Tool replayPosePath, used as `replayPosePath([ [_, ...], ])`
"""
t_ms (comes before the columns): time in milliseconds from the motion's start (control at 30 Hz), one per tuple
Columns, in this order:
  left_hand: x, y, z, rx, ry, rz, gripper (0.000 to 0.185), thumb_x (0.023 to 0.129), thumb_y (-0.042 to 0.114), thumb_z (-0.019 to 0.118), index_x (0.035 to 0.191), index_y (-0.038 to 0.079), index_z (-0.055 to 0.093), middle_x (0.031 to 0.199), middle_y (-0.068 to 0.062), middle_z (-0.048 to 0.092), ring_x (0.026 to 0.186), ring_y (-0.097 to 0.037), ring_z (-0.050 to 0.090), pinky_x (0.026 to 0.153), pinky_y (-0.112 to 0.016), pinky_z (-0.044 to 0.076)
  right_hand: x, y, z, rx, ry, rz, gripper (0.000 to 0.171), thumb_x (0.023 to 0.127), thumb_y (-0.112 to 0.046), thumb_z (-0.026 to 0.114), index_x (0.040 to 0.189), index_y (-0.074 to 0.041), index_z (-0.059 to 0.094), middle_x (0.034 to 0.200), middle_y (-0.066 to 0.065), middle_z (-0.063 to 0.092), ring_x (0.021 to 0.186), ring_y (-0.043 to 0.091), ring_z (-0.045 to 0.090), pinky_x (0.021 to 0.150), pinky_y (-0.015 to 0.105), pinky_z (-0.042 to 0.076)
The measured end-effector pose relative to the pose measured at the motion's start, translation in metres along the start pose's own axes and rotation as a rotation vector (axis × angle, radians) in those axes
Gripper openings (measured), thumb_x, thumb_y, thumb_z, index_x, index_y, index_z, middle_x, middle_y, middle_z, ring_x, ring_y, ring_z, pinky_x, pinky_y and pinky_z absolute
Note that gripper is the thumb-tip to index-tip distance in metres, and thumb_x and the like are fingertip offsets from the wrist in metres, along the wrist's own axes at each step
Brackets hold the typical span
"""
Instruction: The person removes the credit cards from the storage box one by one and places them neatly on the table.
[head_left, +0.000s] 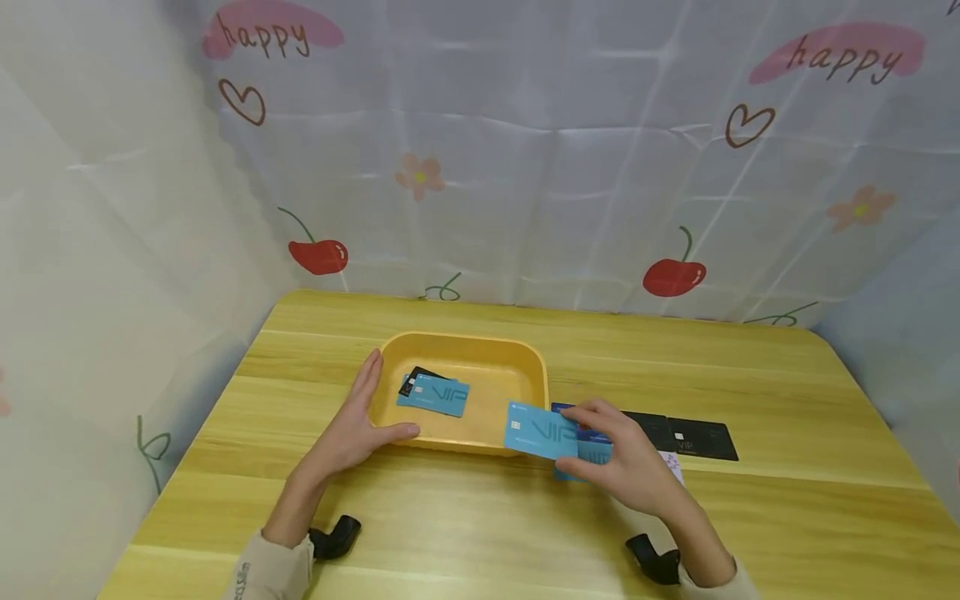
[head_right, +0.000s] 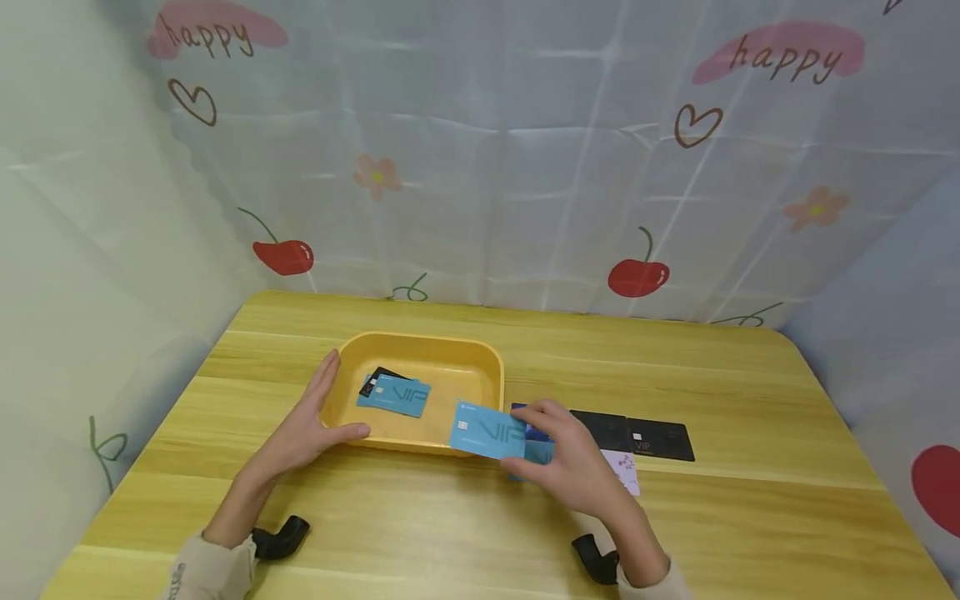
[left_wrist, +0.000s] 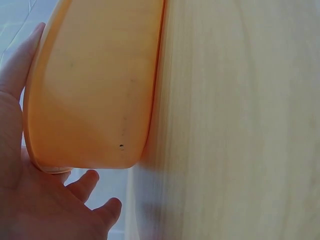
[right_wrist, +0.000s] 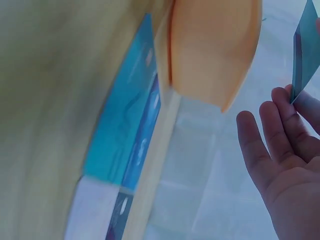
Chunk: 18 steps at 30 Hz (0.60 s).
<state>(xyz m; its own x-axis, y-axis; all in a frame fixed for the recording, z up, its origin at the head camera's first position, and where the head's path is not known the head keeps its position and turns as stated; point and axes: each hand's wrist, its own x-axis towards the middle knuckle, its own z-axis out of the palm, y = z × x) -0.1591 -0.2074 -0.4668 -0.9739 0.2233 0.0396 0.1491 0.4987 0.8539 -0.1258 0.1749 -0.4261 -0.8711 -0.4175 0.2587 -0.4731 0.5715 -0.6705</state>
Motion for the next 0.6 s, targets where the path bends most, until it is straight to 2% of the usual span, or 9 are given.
replayPosePath([
  [333,-0.001,0.002,-0.001,0.000,0.006,-0.006,0.118,0.080,0.035,0.083,0.159,0.012,-0.002,0.165,-0.001,-0.008,0.149,-0.028,-0.003,0.114,-0.061,0.010,-0.037,0.009,-0.021,-0.038,0.012,0.145,0.049,0.080,-0.034,0.084,0.123,-0.014,0.068,0.115,-0.010,0.059,0.109,0.017,0.054,0.087,0.049,0.050],
  [600,0.000,0.002,0.001,-0.004,0.001,0.000,0.118,0.080,0.034,0.083,0.159,0.012,-0.002,0.164,-0.001,-0.007,0.149,-0.028,-0.003,0.114,-0.061,0.010,-0.058,0.010,-0.034,-0.144,0.025,0.165,0.050,0.078,-0.032,0.085,0.122,-0.013,0.069,0.114,-0.010,0.058,0.105,0.015,0.053,0.086,0.036,0.051],
])
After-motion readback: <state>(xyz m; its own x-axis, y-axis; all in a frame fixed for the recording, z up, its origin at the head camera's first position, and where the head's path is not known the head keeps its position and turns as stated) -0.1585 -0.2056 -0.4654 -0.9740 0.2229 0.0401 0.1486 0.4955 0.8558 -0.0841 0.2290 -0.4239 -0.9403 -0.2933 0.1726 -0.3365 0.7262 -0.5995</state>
